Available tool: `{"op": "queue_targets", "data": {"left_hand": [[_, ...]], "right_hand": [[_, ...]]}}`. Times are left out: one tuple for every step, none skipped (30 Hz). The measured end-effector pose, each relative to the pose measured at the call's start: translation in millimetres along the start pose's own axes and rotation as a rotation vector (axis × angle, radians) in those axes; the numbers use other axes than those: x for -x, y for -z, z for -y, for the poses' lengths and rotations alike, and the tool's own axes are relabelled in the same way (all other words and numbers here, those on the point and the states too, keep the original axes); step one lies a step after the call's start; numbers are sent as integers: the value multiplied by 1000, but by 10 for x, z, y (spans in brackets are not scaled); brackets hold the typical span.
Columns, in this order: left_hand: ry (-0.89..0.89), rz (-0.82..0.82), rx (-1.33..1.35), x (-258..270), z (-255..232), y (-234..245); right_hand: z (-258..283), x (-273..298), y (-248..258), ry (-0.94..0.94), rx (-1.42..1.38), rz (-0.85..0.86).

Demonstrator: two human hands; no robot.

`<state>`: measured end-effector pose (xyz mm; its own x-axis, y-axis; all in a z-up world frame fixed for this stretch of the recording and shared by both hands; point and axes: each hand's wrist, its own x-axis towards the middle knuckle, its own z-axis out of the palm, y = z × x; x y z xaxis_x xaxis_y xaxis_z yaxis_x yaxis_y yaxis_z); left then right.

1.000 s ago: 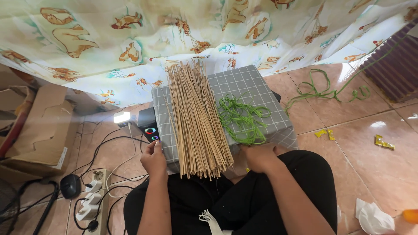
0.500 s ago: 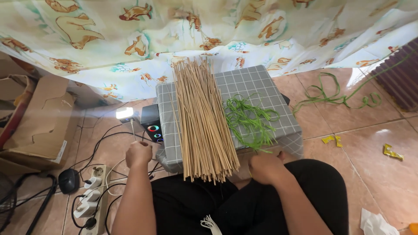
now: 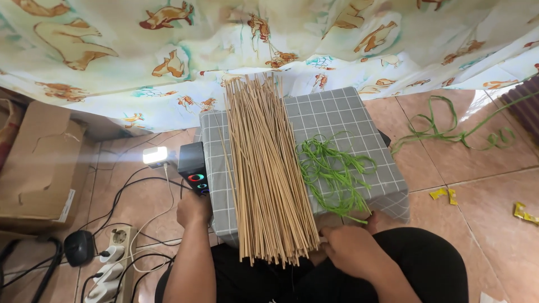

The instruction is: Gathering thin wooden sticks into bundles and securing them with green plastic ties.

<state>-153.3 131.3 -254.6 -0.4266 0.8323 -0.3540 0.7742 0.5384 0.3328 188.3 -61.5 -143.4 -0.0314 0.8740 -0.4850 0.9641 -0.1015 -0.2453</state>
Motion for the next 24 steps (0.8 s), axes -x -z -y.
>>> {"op": "queue_targets", "data": {"left_hand": [[13, 11, 18, -5, -14, 8], [25, 21, 35, -4, -27, 17], [23, 21, 33, -15, -37, 17], [37, 29, 46, -23, -45, 16], [52, 38, 58, -23, -44, 12], [51, 38, 57, -20, -43, 6], [51, 35, 55, -22, -47, 4], [51, 31, 54, -20, -48, 5], [49, 31, 53, -34, -42, -8], [53, 37, 50, -46, -34, -19], [57, 44, 48, -54, -27, -35], [56, 45, 49, -60, -23, -41], [56, 46, 52, -65, -18, -45], [57, 48, 55, -69, -11, -48], [56, 47, 56, -78, -6, -57], [50, 45, 54, -85, 1, -66], [44, 42, 53, -89, 11, -76], [43, 42, 53, -67, -3, -58], [48, 49, 74, -47, -12, -31], [52, 56, 94, -22, -19, -4], [49, 55, 93, 8, -29, 22], [52, 52, 89, 44, -37, 50], [54, 47, 88, 79, -57, 78], [49, 45, 89, 97, -50, 86]], "right_hand": [[-4, -2, -10, 9, -3, 5], [-8, 1, -21, 18, -6, 9], [8, 6, 6, 17, -8, 8], [24, 15, 31, 16, -18, 11], [40, 30, 51, 14, -28, 15], [29, 30, 42, 13, -30, 15], [20, 28, 36, 19, -31, 9], [12, 29, 30, 25, -32, 3], [19, 31, 40, 24, -33, 2], [27, 36, 50, 17, -42, 7], [31, 44, 61, 11, -49, 12], [40, 48, 79, 9, -49, 11], [49, 53, 97, -11, -65, 39], [60, 59, 115, -31, -82, 66], [64, 66, 127, -31, -81, 65], [69, 76, 138, -42, -93, 63], [74, 89, 146, -53, -105, 61], [52, 89, 130, -54, -105, 60], [35, 86, 113, -49, -87, 38], [17, 88, 94, -43, -70, 16], [42, 113, 121, -45, -72, 13], [66, 144, 147, -54, -90, 3], [86, 172, 182, -64, -106, -9], [92, 198, 187, -65, -107, -14]]}}
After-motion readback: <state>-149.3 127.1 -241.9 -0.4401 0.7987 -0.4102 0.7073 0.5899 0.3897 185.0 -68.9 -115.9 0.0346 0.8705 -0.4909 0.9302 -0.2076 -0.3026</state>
